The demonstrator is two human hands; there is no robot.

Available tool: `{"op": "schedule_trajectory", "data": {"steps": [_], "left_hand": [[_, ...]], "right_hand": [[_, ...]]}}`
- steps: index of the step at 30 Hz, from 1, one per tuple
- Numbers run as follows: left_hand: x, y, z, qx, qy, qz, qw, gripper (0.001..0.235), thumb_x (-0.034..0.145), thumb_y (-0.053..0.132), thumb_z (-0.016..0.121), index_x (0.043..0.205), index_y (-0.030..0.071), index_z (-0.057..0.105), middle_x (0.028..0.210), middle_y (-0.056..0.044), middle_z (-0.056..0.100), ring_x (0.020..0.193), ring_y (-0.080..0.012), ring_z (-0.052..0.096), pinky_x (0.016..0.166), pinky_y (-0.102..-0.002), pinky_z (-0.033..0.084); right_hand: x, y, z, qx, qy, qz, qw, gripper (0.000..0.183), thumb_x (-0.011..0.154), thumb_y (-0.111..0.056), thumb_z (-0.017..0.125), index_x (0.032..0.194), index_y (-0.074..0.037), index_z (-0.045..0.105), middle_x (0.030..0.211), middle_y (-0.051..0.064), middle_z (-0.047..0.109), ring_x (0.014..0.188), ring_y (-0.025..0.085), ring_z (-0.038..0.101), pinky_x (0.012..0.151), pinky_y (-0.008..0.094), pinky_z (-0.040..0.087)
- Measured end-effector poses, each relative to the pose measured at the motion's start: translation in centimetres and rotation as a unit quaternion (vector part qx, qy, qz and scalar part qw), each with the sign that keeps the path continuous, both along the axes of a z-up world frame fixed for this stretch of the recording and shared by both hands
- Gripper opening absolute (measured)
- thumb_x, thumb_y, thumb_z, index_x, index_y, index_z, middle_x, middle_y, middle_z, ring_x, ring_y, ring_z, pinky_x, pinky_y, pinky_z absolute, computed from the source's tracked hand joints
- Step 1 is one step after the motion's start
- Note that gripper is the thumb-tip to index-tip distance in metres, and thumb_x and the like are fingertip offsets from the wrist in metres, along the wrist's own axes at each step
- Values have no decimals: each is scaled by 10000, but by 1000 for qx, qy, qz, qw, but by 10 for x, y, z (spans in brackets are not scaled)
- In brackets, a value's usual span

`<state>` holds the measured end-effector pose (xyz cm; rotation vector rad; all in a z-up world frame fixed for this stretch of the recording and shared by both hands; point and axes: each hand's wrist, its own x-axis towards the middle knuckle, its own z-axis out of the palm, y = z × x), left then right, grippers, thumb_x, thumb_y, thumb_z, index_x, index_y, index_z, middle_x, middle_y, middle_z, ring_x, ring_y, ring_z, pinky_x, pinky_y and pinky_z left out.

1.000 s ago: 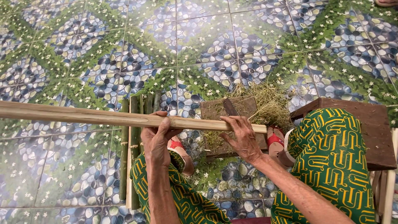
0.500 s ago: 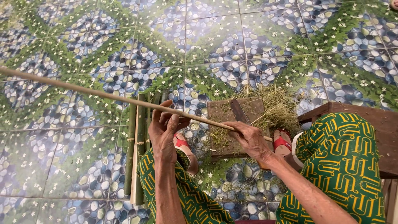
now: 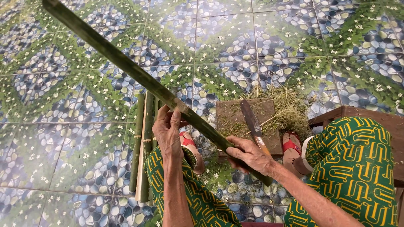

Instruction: The person sits on a tiled floor and uses a knife to shave the outer layer off a bamboo pole, rotating it to remove the green skin and smooth the surface. The person works on multiple bamboo pieces, placing finished pieces aside.

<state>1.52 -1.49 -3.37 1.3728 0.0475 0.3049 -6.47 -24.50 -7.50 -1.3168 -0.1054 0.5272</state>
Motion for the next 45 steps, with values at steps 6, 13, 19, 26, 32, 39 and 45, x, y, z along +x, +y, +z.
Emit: {"op": "schedule_trajectory", "data": {"steps": [6,13,19,26,32,39,45], "left_hand": [[-2,-5,9,12,28,-79,996,492,1041,221,601,1487,27,525,1026,-219,713,880,-282,717,830,-445,646],[-3,-37,-8,86,85,-186,975,443,1037,258,592,1427,48,601,984,-205,759,848,-264,746,784,-437,651],[-13,-51,18,332,-59,-158,928,658,973,-76,584,1573,157,448,1184,-307,672,998,-431,714,846,-551,639],[-10,-60,0,422,-118,-230,869,529,945,-23,620,1386,226,467,1411,-166,422,820,-218,714,726,-372,709],[6,-56,-47,350,-143,-132,916,189,1000,187,675,1171,172,595,1198,-144,533,873,-238,765,686,-311,706],[24,-33,-61,243,-59,-30,968,65,1024,159,669,1070,190,635,1100,-202,713,924,-309,774,764,-427,666],[3,-27,8,91,-16,-18,996,61,1014,171,633,1070,195,638,1287,-275,660,1043,-343,767,924,-461,645]], "right_hand": [[-4,11,21,118,103,-65,986,330,1037,-173,560,1317,2,558,555,123,542,300,119,462,246,248,431],[-3,17,26,128,96,-144,977,312,1048,-225,547,1304,-48,577,592,84,505,336,100,452,264,236,423],[3,17,29,258,145,-140,945,297,1072,-219,493,1328,-87,566,632,77,448,362,111,448,281,247,448],[-9,32,63,503,232,-78,829,190,1089,-138,499,1216,1,519,817,121,580,570,169,639,518,315,658],[-6,33,48,345,163,-66,922,282,1065,-198,547,1257,8,561,841,233,719,682,311,754,626,424,694],[31,-52,-126,-275,-57,-180,943,289,1018,-266,657,1227,-67,639,919,194,727,800,314,749,605,406,641],[22,-74,-189,-564,-97,-158,805,680,812,-244,860,1380,-168,494,1191,206,570,1102,467,657,865,596,591]]}}
